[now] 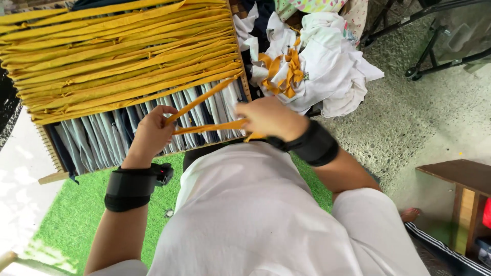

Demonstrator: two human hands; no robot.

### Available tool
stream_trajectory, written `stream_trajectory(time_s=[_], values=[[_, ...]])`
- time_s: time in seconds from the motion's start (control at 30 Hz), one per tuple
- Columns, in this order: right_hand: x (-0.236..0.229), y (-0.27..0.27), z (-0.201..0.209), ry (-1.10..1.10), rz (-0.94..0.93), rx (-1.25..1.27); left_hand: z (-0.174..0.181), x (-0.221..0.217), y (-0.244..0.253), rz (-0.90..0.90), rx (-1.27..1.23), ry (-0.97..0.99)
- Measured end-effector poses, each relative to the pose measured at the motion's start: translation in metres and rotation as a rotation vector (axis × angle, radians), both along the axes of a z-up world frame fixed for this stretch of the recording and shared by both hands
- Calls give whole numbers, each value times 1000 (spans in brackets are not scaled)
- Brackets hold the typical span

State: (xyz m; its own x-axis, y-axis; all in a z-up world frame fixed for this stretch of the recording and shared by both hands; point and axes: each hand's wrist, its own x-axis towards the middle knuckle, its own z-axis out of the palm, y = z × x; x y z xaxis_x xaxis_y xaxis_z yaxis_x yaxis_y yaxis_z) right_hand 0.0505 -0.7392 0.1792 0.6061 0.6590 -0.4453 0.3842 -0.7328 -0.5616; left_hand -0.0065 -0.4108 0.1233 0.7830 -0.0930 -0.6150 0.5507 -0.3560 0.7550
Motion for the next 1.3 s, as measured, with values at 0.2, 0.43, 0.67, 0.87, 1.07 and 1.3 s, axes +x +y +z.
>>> stream_trajectory(time_s=[0.2,0.43,0.67,0.87,1.07,1.3], values=[[1,-76,-13,-66,-26,-149,-44,-2,22,-39,221,8],[-20,-59,-5,-235,-272,-224,-72,6,51,-113,307,-231],[-62,-22,-46,-168,-512,-132,29,-10,81,-149,393,-176],[-82,13,-69,-197,-434,-332,5,-46,197,27,742,-113],[-108,30,-107,-355,-491,-503,-73,-88,293,32,973,5],[-118,24,-95,-490,-478,-214,-94,-87,307,146,809,55]])
